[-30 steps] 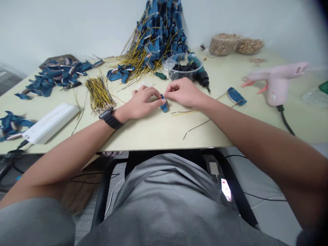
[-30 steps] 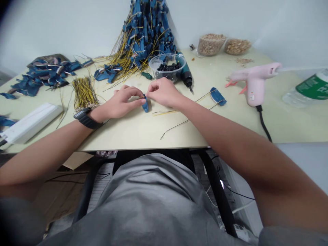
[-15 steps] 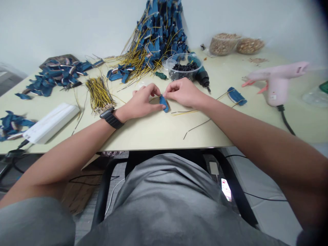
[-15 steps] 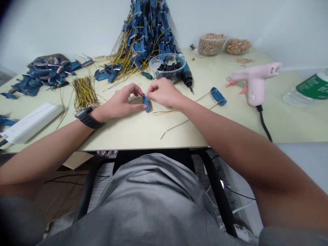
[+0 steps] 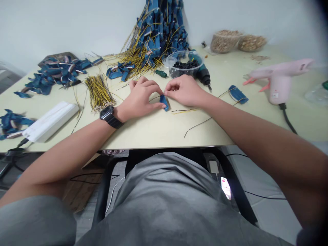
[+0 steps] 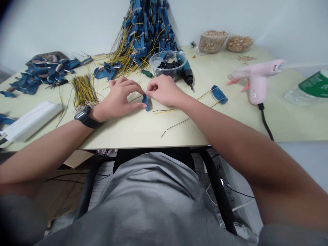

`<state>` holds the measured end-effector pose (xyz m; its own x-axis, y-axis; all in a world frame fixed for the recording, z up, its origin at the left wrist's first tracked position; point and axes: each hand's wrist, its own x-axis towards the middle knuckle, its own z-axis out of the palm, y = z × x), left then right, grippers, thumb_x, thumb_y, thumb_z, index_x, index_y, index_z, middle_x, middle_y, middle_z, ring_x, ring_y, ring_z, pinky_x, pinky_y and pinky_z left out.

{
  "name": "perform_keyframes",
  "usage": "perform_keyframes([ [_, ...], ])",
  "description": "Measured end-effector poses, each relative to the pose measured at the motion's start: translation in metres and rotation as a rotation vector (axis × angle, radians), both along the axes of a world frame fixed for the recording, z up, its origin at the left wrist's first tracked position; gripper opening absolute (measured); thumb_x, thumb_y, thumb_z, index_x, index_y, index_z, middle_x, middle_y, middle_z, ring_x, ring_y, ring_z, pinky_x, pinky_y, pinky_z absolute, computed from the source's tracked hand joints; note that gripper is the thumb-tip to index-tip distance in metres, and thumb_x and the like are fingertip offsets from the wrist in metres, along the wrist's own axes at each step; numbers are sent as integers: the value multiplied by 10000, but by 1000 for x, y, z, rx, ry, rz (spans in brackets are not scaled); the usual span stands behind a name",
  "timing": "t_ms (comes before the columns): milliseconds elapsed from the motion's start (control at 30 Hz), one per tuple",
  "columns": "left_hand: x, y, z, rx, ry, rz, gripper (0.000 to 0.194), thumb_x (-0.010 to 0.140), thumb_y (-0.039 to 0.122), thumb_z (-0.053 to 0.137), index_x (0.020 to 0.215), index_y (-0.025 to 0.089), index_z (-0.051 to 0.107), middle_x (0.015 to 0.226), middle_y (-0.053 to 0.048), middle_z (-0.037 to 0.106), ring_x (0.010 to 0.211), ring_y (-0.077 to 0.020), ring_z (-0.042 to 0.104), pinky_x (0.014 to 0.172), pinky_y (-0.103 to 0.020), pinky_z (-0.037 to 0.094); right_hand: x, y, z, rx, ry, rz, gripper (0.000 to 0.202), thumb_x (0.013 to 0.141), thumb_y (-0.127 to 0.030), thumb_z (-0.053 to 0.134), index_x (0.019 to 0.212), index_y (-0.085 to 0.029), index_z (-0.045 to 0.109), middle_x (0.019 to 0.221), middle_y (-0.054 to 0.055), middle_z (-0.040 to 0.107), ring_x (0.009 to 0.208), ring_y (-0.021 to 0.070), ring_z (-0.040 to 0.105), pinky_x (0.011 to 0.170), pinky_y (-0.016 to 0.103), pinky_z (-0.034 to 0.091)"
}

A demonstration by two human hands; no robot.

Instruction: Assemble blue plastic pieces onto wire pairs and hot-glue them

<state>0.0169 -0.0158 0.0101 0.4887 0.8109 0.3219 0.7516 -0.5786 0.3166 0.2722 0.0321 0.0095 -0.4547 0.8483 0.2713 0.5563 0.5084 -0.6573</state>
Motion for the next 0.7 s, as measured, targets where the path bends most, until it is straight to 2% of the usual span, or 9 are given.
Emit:
perform_keyframes([
  [133,1,-2,0,6,3,18,784,1060,1035,839,1299,294,928,1458,-182,867,1484,-539,649,1300,-760,415,0,-3,2,55,-48,12,167,1028,-108,929,919,-234,927,876,38,803,923,275,736,1002,477,541],
  [300,0,-3,0,5,-1,7,737,1069,1019,835,1303,328,944,1450,-167,889,1485,-541,655,1302,-769,415,3,-2,1,95,-116,52,128,1103,-188,896,1012,-255,956,953,57,836,994,307,746,1015,481,536],
  [467,-1,-3,-1,13,-15,-5,724,1082,1010,829,1297,334,970,1438,-170,892,1484,-540,659,1302,-767,404,7,-2,2,198,-240,110,164,1159,-234,836,1070,-268,970,1097,108,894,1169,373,765,1094,516,511],
  [700,0,-3,0,6,-19,2,788,1062,1067,811,1293,332,974,1422,-170,898,1476,-541,662,1286,-758,407,9,-8,7,276,-339,142,191,1195,-306,817,1147,-242,991,1140,155,906,1282,436,767,1121,549,489],
])
